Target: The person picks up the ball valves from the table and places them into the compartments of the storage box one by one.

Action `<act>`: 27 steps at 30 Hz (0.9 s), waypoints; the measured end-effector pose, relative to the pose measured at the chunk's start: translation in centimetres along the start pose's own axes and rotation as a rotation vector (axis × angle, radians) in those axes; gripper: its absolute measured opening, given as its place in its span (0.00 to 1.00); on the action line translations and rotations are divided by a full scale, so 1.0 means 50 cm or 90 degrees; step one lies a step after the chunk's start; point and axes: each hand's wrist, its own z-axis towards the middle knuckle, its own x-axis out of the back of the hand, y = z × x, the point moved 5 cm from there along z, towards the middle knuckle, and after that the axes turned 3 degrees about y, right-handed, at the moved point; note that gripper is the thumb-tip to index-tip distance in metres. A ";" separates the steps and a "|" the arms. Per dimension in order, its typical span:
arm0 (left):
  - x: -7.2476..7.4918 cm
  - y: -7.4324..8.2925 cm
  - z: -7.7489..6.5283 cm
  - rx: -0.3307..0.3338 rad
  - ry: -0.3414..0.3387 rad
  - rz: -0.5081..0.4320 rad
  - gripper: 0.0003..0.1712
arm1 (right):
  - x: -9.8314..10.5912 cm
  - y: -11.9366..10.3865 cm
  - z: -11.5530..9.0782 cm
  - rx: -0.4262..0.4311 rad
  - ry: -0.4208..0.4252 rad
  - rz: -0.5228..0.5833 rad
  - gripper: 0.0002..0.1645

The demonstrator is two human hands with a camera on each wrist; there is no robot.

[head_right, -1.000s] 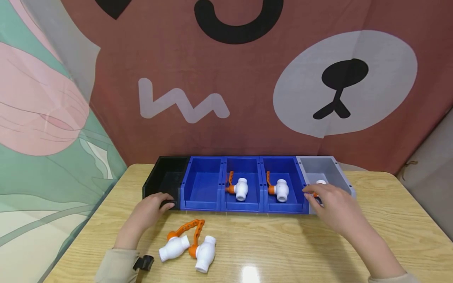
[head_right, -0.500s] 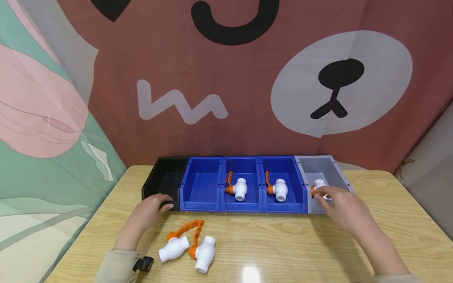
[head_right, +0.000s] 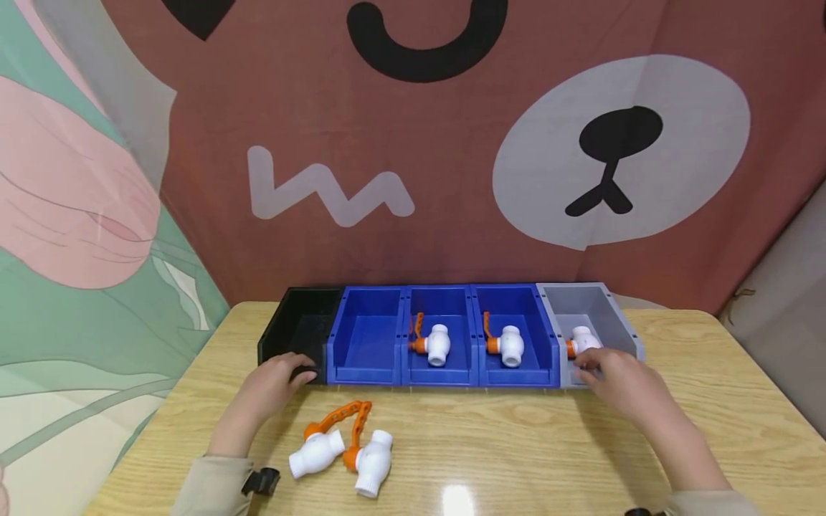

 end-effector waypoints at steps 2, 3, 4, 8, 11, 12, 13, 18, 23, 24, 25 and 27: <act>0.001 -0.002 0.000 0.008 0.000 -0.007 0.11 | -0.001 0.001 0.002 0.008 0.007 -0.007 0.08; 0.002 -0.003 0.000 0.013 0.000 -0.010 0.12 | -0.002 0.002 0.003 0.010 0.010 -0.011 0.07; 0.003 -0.006 0.001 0.016 0.001 -0.014 0.13 | -0.002 0.001 0.004 0.013 0.013 -0.016 0.06; 0.013 -0.015 0.000 0.026 0.009 -0.020 0.14 | -0.002 0.000 0.009 0.010 0.009 -0.031 0.05; 0.022 -0.012 0.000 0.017 0.026 -0.016 0.13 | -0.002 0.001 0.013 0.000 0.000 -0.030 0.05; 0.025 -0.009 0.000 0.009 0.033 -0.014 0.13 | -0.002 0.002 0.014 -0.004 -0.001 -0.029 0.05; 0.028 -0.005 -0.001 0.002 0.041 -0.013 0.12 | -0.002 0.003 0.015 -0.009 -0.001 -0.027 0.05; 0.042 0.016 -0.002 -0.023 0.072 -0.013 0.11 | -0.001 0.005 0.018 -0.025 0.013 -0.009 0.06; 0.043 0.027 -0.005 -0.018 0.069 -0.014 0.11 | -0.005 0.006 0.018 -0.047 0.013 0.008 0.05; 0.042 0.028 -0.005 -0.017 0.067 -0.014 0.11 | -0.005 0.007 0.018 -0.053 0.010 0.009 0.05; 0.042 0.030 -0.007 -0.017 0.067 -0.013 0.11 | -0.006 0.007 0.019 -0.058 0.007 0.010 0.05; 0.044 0.033 -0.010 -0.018 0.076 -0.009 0.11 | -0.006 0.008 0.018 -0.064 0.007 0.011 0.05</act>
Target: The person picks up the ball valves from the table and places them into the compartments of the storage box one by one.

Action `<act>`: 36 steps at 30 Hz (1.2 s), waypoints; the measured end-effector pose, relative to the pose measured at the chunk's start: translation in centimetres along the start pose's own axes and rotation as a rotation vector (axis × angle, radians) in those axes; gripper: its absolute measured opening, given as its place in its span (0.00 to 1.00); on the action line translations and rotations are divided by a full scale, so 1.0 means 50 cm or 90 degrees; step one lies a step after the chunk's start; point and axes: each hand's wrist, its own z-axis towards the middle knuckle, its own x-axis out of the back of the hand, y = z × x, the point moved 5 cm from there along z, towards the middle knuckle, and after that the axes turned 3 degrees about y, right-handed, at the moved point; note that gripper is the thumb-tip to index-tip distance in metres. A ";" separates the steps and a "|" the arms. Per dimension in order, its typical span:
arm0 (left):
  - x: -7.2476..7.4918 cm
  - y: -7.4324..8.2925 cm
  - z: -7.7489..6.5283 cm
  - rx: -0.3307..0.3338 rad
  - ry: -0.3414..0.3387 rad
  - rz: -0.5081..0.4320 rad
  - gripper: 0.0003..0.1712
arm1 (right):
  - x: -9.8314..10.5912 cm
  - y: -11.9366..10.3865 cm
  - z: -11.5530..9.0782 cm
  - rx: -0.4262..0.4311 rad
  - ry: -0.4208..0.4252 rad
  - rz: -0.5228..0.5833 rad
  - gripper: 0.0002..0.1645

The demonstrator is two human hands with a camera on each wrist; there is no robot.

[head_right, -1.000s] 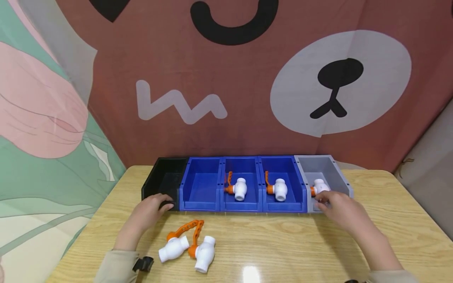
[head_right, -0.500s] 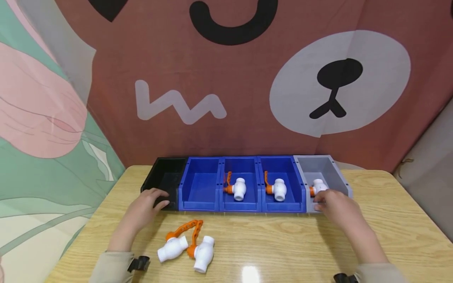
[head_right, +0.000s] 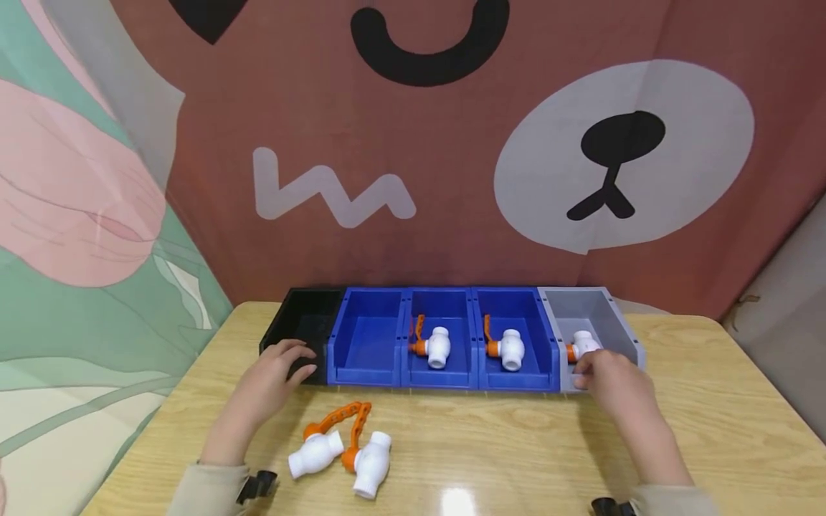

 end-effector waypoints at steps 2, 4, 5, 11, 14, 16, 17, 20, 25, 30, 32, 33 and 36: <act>0.005 0.005 -0.002 -0.008 0.022 0.006 0.10 | 0.001 0.001 -0.001 -0.003 0.001 0.003 0.05; 0.013 0.013 -0.005 -0.024 0.052 0.017 0.09 | 0.001 0.001 -0.002 -0.002 0.004 0.009 0.05; 0.018 0.019 -0.006 -0.035 0.066 0.022 0.09 | 0.002 0.001 -0.003 0.000 0.007 0.012 0.05; 0.037 0.064 -0.015 -0.110 0.100 0.032 0.08 | 0.006 0.001 -0.006 -0.004 0.016 0.024 0.06; 0.038 0.080 -0.017 -0.129 0.072 0.007 0.08 | 0.004 -0.001 -0.003 -0.004 0.014 0.026 0.07; 0.036 0.091 -0.018 -0.137 0.037 -0.019 0.08 | 0.003 -0.001 -0.003 -0.008 0.012 0.026 0.07; 0.033 0.097 -0.018 -0.142 0.015 -0.032 0.08 | 0.003 -0.001 -0.002 -0.011 0.011 0.025 0.08; 0.022 0.115 -0.019 -0.158 -0.056 -0.073 0.10 | 0.004 -0.001 -0.004 -0.017 0.012 0.022 0.07; 0.003 0.147 -0.023 -0.201 -0.152 -0.106 0.12 | 0.006 -0.002 -0.006 -0.014 0.022 0.019 0.06; -0.010 0.173 -0.029 -0.254 -0.201 -0.072 0.16 | 0.003 -0.008 -0.006 -0.008 0.033 0.013 0.06; -0.013 0.183 -0.034 -0.279 -0.209 -0.042 0.17 | 0.003 -0.010 -0.006 -0.009 0.033 0.012 0.06; -0.014 0.188 -0.036 -0.291 -0.211 -0.026 0.17 | 0.003 -0.010 -0.006 -0.010 0.032 0.013 0.06; -0.016 0.203 -0.044 -0.325 -0.220 0.019 0.18 | 0.005 -0.009 -0.006 -0.018 0.027 0.013 0.06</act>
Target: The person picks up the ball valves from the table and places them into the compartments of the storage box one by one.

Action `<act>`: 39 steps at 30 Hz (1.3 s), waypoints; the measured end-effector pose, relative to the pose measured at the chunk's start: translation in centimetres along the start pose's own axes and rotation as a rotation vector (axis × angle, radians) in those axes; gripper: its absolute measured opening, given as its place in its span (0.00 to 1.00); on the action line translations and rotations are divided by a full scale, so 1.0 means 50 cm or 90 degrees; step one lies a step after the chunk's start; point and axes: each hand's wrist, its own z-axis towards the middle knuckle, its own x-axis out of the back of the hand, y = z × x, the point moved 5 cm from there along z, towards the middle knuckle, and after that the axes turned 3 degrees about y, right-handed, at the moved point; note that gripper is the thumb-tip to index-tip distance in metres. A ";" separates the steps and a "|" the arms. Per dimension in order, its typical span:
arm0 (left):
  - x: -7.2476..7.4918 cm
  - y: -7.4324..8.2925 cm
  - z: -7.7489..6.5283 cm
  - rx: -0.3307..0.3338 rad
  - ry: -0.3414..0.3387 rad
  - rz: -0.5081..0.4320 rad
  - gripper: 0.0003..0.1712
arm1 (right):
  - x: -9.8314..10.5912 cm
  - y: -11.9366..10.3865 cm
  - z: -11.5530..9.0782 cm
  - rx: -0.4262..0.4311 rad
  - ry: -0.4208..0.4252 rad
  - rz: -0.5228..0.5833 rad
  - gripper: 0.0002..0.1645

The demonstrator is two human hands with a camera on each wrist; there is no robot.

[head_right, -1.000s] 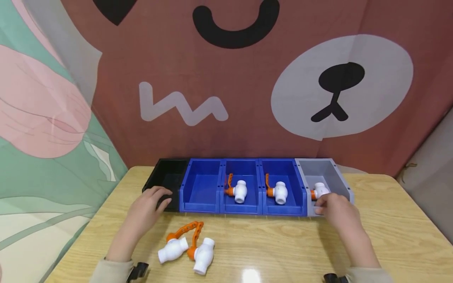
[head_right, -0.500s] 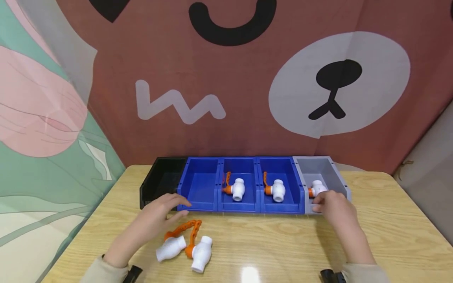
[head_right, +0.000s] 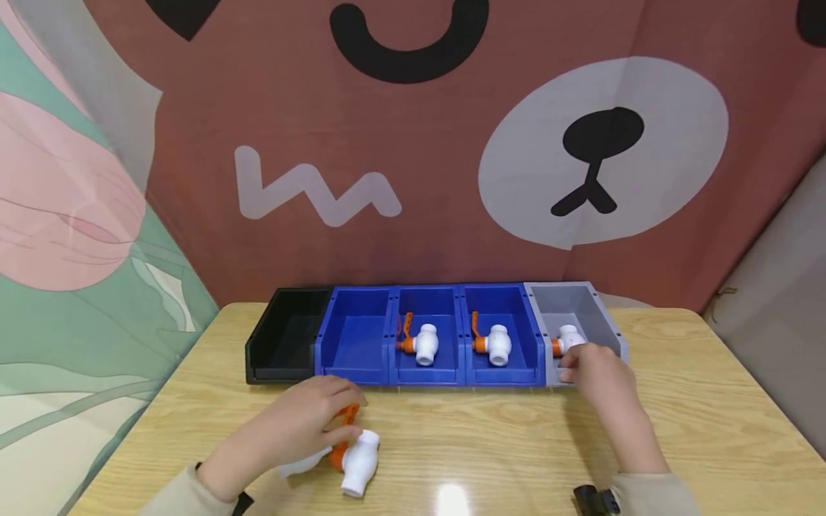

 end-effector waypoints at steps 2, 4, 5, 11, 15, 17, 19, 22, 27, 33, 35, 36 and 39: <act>0.000 0.010 -0.001 -0.011 -0.011 0.019 0.20 | 0.000 0.000 0.001 -0.004 -0.003 -0.001 0.06; -0.001 0.018 -0.001 -0.022 -0.018 0.028 0.21 | 0.000 0.001 0.001 -0.006 -0.004 -0.003 0.06; -0.004 0.021 -0.001 -0.029 -0.016 0.030 0.21 | 0.000 0.000 0.001 -0.005 -0.004 -0.004 0.06; -0.016 0.035 0.000 -0.084 0.012 0.034 0.23 | 0.000 0.000 0.001 -0.004 -0.002 -0.006 0.05; -0.026 0.044 -0.003 -0.105 0.010 0.071 0.27 | -0.001 0.001 0.001 -0.011 -0.003 -0.006 0.06; -0.033 0.046 -0.004 -0.110 0.000 0.091 0.30 | -0.001 0.001 0.000 -0.018 -0.003 -0.007 0.05; -0.038 0.047 -0.006 -0.111 -0.013 0.100 0.32 | -0.001 0.000 0.000 -0.027 -0.007 -0.010 0.05; -0.045 0.048 -0.009 -0.108 -0.031 0.099 0.35 | -0.002 -0.001 0.001 -0.041 -0.017 -0.015 0.05; -0.056 0.047 -0.018 -0.077 -0.076 0.067 0.43 | -0.003 -0.002 0.002 -0.049 -0.024 -0.017 0.05; -0.073 0.042 -0.030 -0.045 -0.097 0.035 0.49 | -0.004 -0.004 0.000 -0.040 -0.019 -0.016 0.04; -0.077 0.040 -0.032 -0.052 -0.089 0.033 0.49 | -0.004 -0.005 0.000 -0.040 -0.018 -0.016 0.04; -0.079 0.039 -0.033 -0.059 -0.082 0.036 0.49 | -0.003 -0.005 0.000 -0.039 -0.017 -0.016 0.04; -0.085 0.036 -0.034 -0.064 -0.074 0.026 0.48 | -0.003 -0.004 -0.001 -0.038 -0.015 -0.016 0.04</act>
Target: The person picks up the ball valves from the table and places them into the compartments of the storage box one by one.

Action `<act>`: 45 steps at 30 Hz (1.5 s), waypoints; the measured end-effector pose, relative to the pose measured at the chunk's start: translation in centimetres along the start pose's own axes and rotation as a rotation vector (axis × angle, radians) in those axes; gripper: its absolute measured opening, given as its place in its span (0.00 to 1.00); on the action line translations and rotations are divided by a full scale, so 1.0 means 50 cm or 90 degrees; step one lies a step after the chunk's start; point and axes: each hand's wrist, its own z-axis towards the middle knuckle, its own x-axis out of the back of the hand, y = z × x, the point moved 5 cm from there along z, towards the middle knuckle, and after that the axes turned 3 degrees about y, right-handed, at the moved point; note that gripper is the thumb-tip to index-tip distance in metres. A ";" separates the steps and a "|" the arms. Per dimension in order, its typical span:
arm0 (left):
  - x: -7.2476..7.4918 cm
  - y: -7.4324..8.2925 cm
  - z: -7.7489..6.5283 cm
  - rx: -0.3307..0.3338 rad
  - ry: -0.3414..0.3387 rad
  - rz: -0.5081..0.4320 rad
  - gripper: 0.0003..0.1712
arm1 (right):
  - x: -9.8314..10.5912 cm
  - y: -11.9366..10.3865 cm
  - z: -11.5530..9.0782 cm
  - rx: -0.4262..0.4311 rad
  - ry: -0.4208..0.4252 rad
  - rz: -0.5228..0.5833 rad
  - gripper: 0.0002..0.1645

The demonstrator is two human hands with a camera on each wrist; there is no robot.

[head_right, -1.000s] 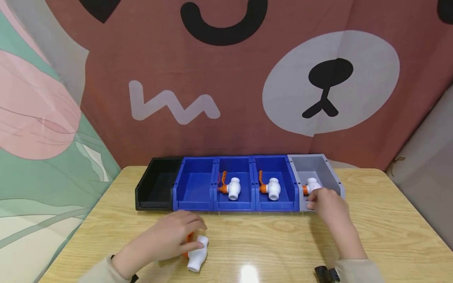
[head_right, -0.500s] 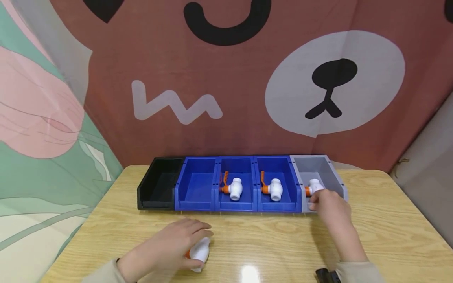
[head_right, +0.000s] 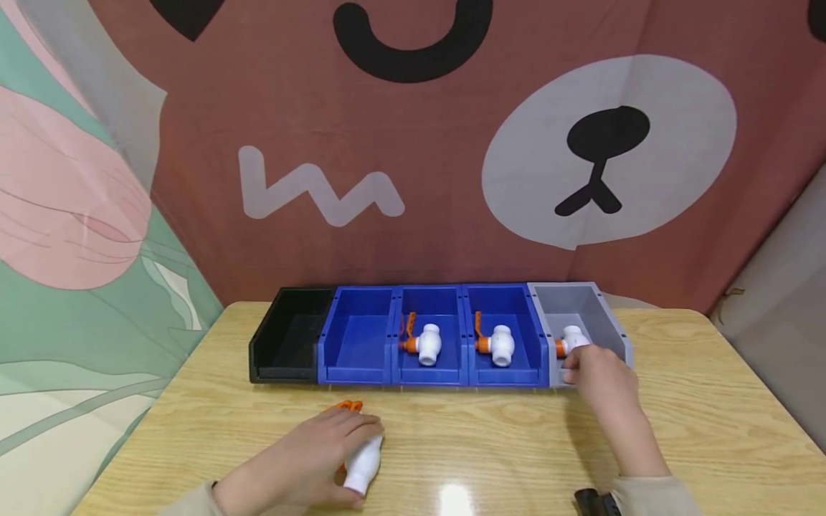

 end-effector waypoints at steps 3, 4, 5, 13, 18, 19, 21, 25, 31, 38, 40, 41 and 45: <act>-0.005 -0.003 0.002 0.009 -0.009 -0.018 0.47 | 0.001 0.001 0.000 -0.002 -0.001 0.000 0.04; -0.007 -0.004 0.003 0.015 -0.016 -0.026 0.47 | 0.001 0.001 0.000 -0.003 -0.003 0.001 0.04; -0.007 -0.004 0.004 0.019 -0.019 -0.030 0.46 | 0.001 0.001 0.000 -0.004 -0.003 0.001 0.04; -0.003 0.002 0.007 0.031 -0.025 -0.027 0.42 | 0.000 0.000 -0.001 0.004 0.005 0.004 0.04; 0.001 0.007 0.010 0.035 -0.023 -0.024 0.41 | 0.002 0.001 -0.002 0.001 0.014 0.006 0.04; 0.001 0.008 0.010 0.036 -0.025 -0.023 0.42 | 0.002 0.001 -0.003 0.002 0.016 0.006 0.04; 0.002 0.008 0.012 0.036 -0.028 -0.018 0.43 | 0.002 0.000 -0.003 0.002 0.019 0.005 0.04; 0.001 0.007 0.013 0.030 -0.026 -0.003 0.44 | 0.000 -0.001 -0.002 -0.002 0.012 0.006 0.04; 0.004 0.010 0.015 0.003 -0.002 0.029 0.44 | 0.001 -0.001 -0.003 -0.009 0.007 0.006 0.04; 0.008 0.016 0.016 -0.002 -0.004 0.028 0.42 | 0.003 -0.004 -0.001 -0.017 0.001 0.004 0.04; 0.010 0.019 0.017 -0.001 -0.009 0.027 0.41 | 0.003 -0.004 -0.001 -0.016 0.003 0.005 0.04; 0.011 0.020 0.017 -0.004 -0.008 0.030 0.41 | 0.003 -0.004 -0.002 -0.015 0.004 0.005 0.04; 0.016 0.024 0.017 -0.021 -0.002 0.050 0.41 | 0.003 -0.003 -0.003 -0.013 0.009 0.006 0.04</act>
